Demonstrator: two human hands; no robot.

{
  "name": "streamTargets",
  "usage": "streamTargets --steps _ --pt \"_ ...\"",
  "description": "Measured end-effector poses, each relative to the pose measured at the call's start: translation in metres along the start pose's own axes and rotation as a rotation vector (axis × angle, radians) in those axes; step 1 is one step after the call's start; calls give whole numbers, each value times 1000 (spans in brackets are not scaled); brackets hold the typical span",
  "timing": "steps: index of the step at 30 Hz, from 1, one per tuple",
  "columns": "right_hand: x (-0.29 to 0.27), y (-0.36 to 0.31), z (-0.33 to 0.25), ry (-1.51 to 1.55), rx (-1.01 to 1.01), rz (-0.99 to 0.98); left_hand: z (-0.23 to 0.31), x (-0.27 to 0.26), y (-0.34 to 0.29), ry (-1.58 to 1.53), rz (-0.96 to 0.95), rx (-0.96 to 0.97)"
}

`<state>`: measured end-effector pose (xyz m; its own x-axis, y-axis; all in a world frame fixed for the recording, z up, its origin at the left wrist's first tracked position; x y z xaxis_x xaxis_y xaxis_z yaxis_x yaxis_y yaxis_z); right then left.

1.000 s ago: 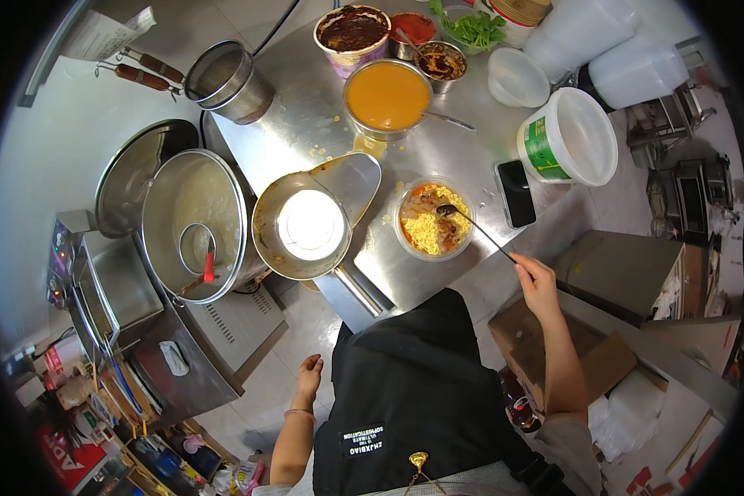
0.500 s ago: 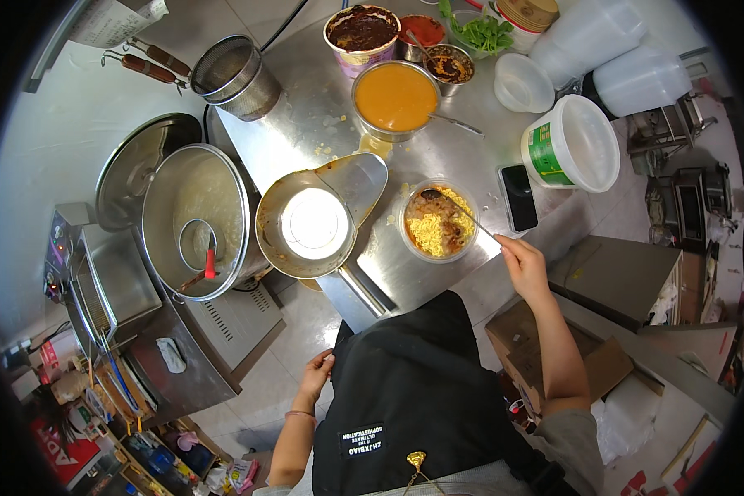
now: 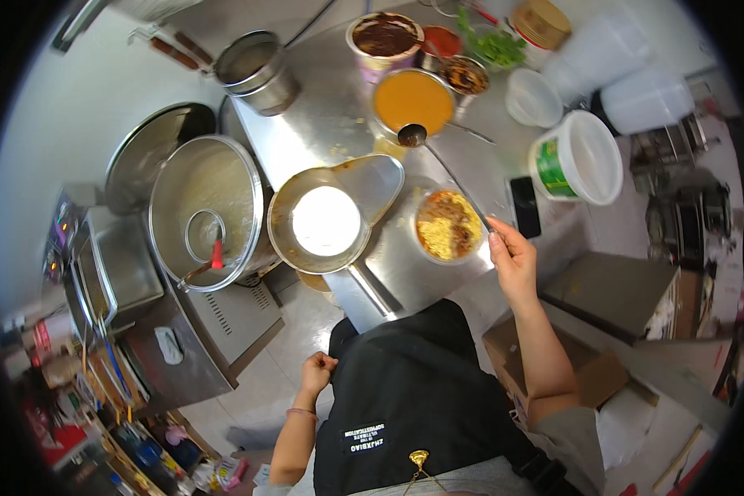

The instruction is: The person assembles a noodle dish by transferring cooked noodles into a bowl, adding sauce and toppings, and placing a lid on the container. They use a ladle, tongs, and a strainer to handle ingredients from multiple containers and a deep fryer.

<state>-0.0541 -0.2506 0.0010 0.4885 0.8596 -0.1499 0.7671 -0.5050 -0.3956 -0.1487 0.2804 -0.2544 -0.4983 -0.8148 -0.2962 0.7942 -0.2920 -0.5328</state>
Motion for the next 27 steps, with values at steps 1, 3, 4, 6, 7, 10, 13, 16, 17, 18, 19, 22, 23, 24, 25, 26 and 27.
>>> streamTargets --steps 1,3,4,6,7,10,13,16,17,18,19,22,23,24,25,26,27 --pt "14 0 -10 -13 -31 4 7 -8 2 123 8 -6" --pt "32 -4 -25 22 -84 3 32 -28 1 313 117 20" --pt "29 -5 -21 47 -59 17 33 -36 0 307 190 56" --pt "3 -17 0 25 -38 106 25 -42 -4 25 328 130" --pt "-13 -26 12 -15 -44 176 22 -43 -6 -31 343 107" --pt "-53 -74 48 -307 -134 418 17 -39 -13 -151 344 52" --pt "-70 -115 73 -478 -117 515 10 -39 -11 -143 276 34" --pt "-64 -137 81 -481 -73 555 8 -34 -4 -123 170 -32" --pt "-61 -138 82 -486 -66 560 6 -37 0 -99 149 -32" --pt "-60 -139 83 -492 -59 564 4 -38 2 -76 128 -32" --pt "-57 -140 84 -489 -102 571 6 -41 6 -52 107 -29" --pt "-51 -140 93 -480 -61 561 3 -55 12 -44 93 -83" --pt "-47 -139 92 -492 -53 560 1 -59 13 -45 89 -84" --pt "-44 -138 96 -487 -32 548 -1 -63 13 -47 86 -85" --pt "-42 -139 101 -482 -13 540 -3 -65 13 -50 82 -85" --pt "-40 -139 105 -478 6 529 -6 -67 13 -43 74 -92" --pt "-38 -139 108 -445 14 529 -8 -69 13 -36 68 -99"
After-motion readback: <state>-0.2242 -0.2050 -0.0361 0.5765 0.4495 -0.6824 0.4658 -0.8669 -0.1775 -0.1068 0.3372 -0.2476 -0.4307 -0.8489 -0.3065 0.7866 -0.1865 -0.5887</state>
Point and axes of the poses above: each hand's wrist, its own y-axis towards the middle knuckle, its own x-axis out of the palm, z = x × y, the point moved 9 cm from there along y, towards the middle knuckle, and after that the axes turned 14 degrees about x, right-handed, at the moved point
